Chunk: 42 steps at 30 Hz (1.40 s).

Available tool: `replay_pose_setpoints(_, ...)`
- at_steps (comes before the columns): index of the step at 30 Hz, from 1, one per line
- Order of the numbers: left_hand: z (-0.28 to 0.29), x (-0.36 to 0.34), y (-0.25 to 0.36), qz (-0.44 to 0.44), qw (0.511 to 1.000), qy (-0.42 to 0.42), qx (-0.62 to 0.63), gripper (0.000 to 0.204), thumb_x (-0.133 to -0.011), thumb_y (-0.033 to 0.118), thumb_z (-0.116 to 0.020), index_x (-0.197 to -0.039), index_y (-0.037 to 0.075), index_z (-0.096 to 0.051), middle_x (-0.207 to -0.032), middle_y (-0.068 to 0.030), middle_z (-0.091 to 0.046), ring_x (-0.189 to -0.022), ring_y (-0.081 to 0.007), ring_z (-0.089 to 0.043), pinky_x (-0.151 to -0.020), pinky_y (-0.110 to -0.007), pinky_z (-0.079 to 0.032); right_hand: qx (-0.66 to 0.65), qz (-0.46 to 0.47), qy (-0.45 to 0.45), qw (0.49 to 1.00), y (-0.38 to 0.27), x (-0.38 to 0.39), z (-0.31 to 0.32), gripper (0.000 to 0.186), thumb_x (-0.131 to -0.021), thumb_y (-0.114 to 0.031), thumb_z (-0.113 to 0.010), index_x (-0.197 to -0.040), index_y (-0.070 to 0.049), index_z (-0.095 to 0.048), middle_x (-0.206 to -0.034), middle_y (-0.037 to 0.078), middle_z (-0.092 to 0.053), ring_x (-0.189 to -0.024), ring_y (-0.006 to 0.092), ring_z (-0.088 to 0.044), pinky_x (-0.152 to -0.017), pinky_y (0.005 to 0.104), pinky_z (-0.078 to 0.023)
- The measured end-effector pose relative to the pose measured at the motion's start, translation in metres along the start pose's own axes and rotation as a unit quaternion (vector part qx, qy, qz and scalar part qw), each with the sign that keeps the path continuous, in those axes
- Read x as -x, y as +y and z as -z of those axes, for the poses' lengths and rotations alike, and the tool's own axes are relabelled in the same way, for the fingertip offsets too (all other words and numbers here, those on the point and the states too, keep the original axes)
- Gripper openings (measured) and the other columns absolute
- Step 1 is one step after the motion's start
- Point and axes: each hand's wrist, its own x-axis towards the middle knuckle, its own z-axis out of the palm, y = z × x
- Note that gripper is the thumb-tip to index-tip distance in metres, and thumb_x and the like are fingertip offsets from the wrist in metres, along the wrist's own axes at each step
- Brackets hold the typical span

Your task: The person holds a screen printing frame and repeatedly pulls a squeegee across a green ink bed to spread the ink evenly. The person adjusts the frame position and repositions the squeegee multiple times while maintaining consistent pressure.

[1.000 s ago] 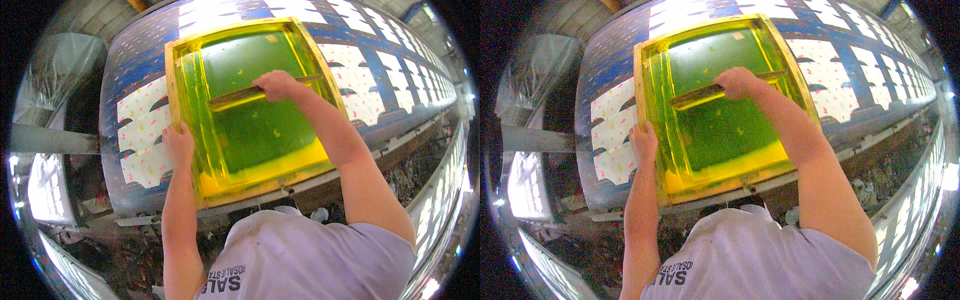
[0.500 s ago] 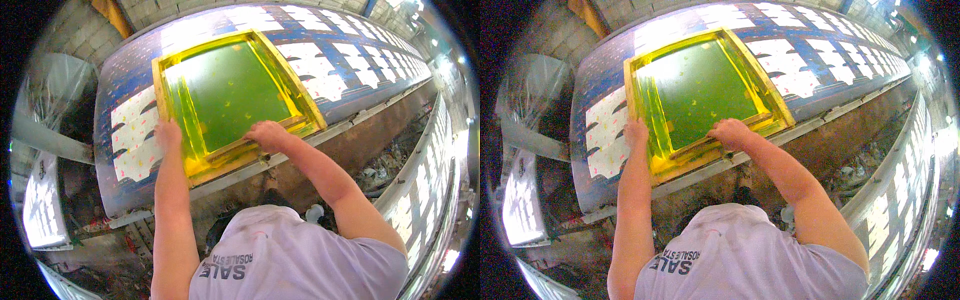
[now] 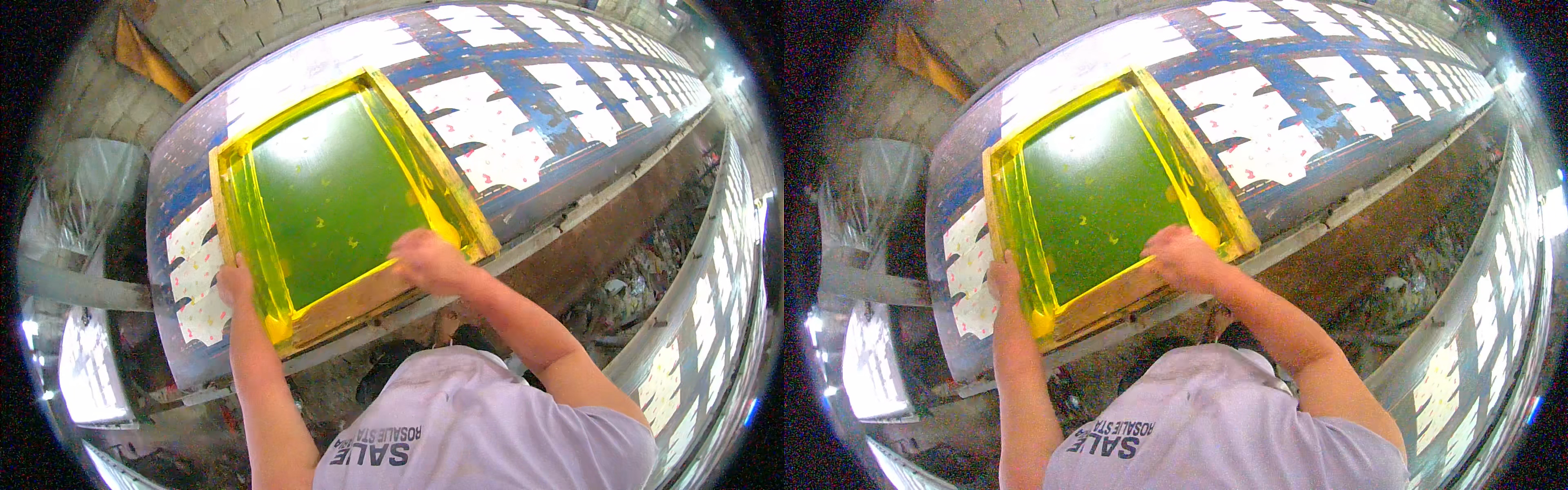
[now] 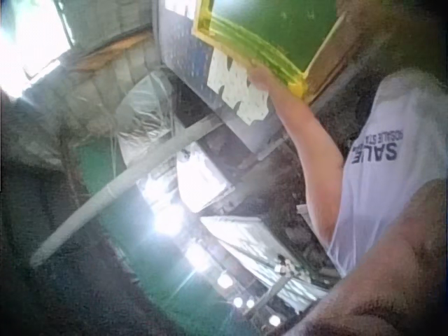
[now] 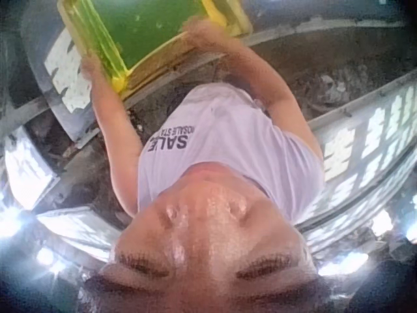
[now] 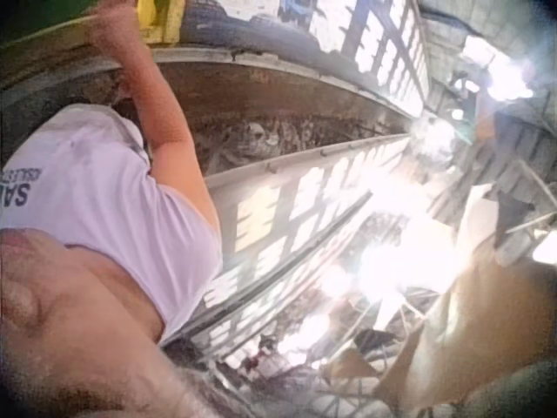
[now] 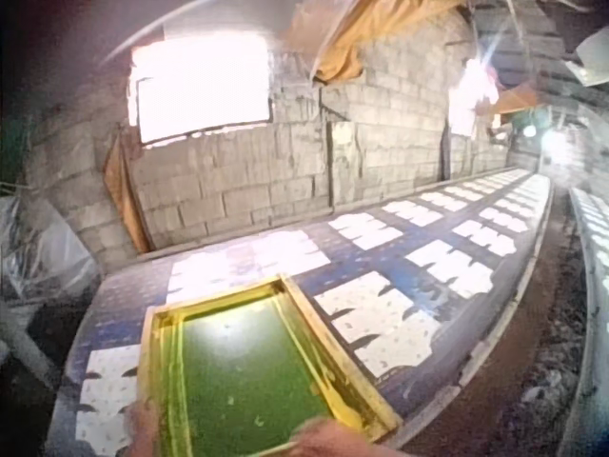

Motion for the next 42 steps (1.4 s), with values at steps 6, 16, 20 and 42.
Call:
replay_pose_setpoints(6,-0.016,-0.016,-0.016,-0.018,1.0,-0.012,0.021,0.072,-0.106,0.063,-0.063,-0.125,-0.006,-0.074,-0.125,-0.0306,-0.076,-0.115,-0.0494,-0.074,-0.1,-0.06,-0.059,0.15,-0.232,0.18,0.944,0.096,0.02,0.048,0.07,-0.086,-0.014,-0.09,-0.151,-0.009,-0.065,-0.142,0.023,-0.071,-0.137,0.0429,-0.063,-0.118,0.0535,-0.05)
replay_pose_setpoints(16,-0.025,-0.024,-0.033,-0.001,0.989,-0.054,0.136,0.06,-0.088,0.037,-0.091,-0.129,-0.003,-0.073,-0.127,-0.0287,-0.074,-0.121,-0.0477,-0.07,-0.106,-0.055,-0.055,0.087,-0.325,0.127,0.933,0.117,0.0,0.045,0.086,-0.082,-0.007,-0.084,-0.161,-0.008,-0.053,-0.137,0.023,-0.072,-0.131,0.0457,-0.067,-0.112,0.0526,-0.055)
replay_pose_setpoints(20,-0.034,-0.029,-0.043,-0.024,0.988,-0.021,0.151,0.055,-0.084,0.039,-0.095,-0.113,-0.002,-0.074,-0.114,-0.0261,-0.076,-0.109,-0.0451,-0.073,-0.095,-0.054,-0.057,0.047,-0.336,0.138,0.931,0.109,-0.008,0.054,0.075,-0.08,-0.005,-0.083,-0.152,-0.012,-0.064,-0.133,0.02,-0.074,-0.126,0.0428,-0.07,-0.108,0.0512,-0.058)
replay_pose_setpoints(42,-0.005,0.092,0.237,-0.061,0.973,0.002,0.224,0.034,-0.08,0.019,-0.098,-0.099,-0.003,-0.081,-0.091,-0.0146,-0.081,-0.08,-0.0274,-0.075,-0.077,-0.043,-0.058,0.086,-0.297,0.23,0.923,0.311,0.085,0.257,0.059,-0.077,-0.006,-0.079,-0.136,-0.014,-0.076,-0.124,0.019,-0.077,-0.113,0.042,-0.075,-0.099,0.0499,-0.061)
